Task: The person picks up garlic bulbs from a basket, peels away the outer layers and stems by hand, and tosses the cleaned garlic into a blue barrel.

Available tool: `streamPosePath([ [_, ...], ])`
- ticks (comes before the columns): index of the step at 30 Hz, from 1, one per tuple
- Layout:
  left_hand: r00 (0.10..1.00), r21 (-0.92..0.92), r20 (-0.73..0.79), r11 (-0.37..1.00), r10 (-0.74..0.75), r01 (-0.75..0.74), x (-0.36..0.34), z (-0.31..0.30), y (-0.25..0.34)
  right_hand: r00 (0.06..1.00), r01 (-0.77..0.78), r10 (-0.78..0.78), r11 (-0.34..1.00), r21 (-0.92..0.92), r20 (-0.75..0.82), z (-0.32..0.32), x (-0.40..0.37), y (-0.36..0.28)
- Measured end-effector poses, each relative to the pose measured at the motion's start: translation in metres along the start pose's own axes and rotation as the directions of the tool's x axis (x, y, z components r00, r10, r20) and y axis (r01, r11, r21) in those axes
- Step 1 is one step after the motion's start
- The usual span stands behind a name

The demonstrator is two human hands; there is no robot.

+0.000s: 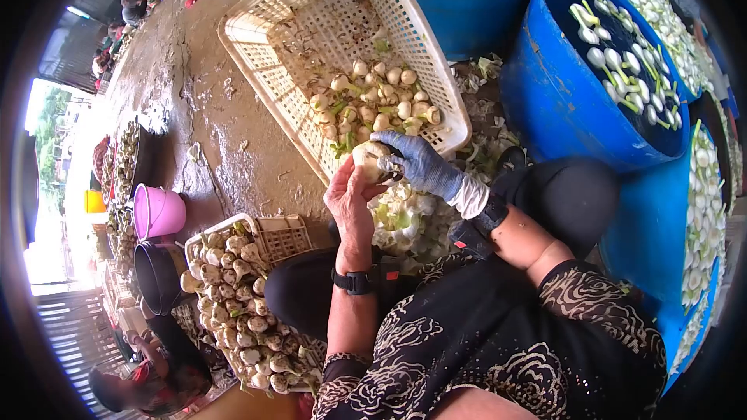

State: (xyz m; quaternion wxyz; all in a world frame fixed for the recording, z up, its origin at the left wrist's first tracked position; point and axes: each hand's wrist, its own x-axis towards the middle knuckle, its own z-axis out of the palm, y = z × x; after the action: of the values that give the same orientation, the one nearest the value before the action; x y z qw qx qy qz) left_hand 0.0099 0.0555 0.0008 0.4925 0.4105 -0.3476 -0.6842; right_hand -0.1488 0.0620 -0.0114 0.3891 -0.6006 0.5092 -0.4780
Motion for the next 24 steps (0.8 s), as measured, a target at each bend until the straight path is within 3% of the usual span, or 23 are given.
streamPosePath([
  [2,1.000,0.159,-0.011,0.987,-0.009,0.010,0.000,-0.006,0.001,1.000,0.007,-0.007,1.000,-0.012,0.003,-0.005,-0.003,-0.008],
  [5,0.998,0.224,0.040,0.974,-0.044,0.034,-0.002,-0.008,0.003,0.999,0.043,-0.043,0.998,-0.048,0.003,-0.012,-0.009,-0.007],
  [6,0.998,0.222,0.040,0.974,-0.046,0.036,-0.002,-0.007,0.005,0.997,0.078,-0.078,0.995,-0.069,0.001,-0.013,-0.010,-0.004],
  [8,0.995,0.211,0.091,0.977,-0.051,0.031,-0.005,-0.003,0.011,0.999,0.042,-0.042,0.999,-0.024,0.000,-0.013,-0.012,0.001],
  [13,0.998,0.260,0.057,0.966,-0.020,0.005,-0.004,-0.007,0.000,0.995,-0.078,0.072,0.992,0.101,0.066,-0.016,-0.014,0.005],
  [17,0.999,0.272,-0.028,0.962,0.046,-0.037,0.003,-0.014,-0.014,0.999,-0.017,0.015,0.999,0.050,0.038,-0.016,-0.014,0.001],
  [18,0.998,0.272,-0.031,0.961,0.047,-0.037,0.004,-0.015,-0.016,0.992,-0.116,0.108,0.983,0.146,0.057,-0.019,-0.015,-0.003],
  [19,0.995,0.178,-0.089,0.984,0.050,-0.033,-0.001,-0.015,-0.017,0.974,-0.223,0.207,0.944,0.244,0.092,-0.018,-0.020,-0.007],
  [20,0.989,0.078,-0.136,0.996,0.055,-0.044,-0.002,-0.012,-0.018,0.974,-0.223,0.206,0.944,0.245,0.092,-0.016,-0.020,-0.007],
  [21,0.989,0.078,-0.135,0.996,0.057,-0.047,0.000,-0.010,-0.018,0.987,-0.146,0.156,0.959,0.242,-0.024,-0.012,-0.019,-0.006],
  [22,0.992,-0.035,-0.125,0.999,-0.006,0.002,0.001,-0.007,-0.018,0.985,-0.068,0.102,0.971,0.231,-0.141,-0.008,-0.018,-0.005],
  [23,0.992,-0.146,-0.109,0.988,-0.070,0.053,0.001,-0.004,-0.019,0.964,-0.144,0.236,0.854,0.500,-0.126,-0.003,-0.019,-0.004],
  [24,0.987,-0.255,-0.087,0.961,-0.131,0.105,0.000,-0.001,-0.020,0.964,-0.143,0.235,0.854,0.500,-0.126,0.000,-0.019,-0.003],
])
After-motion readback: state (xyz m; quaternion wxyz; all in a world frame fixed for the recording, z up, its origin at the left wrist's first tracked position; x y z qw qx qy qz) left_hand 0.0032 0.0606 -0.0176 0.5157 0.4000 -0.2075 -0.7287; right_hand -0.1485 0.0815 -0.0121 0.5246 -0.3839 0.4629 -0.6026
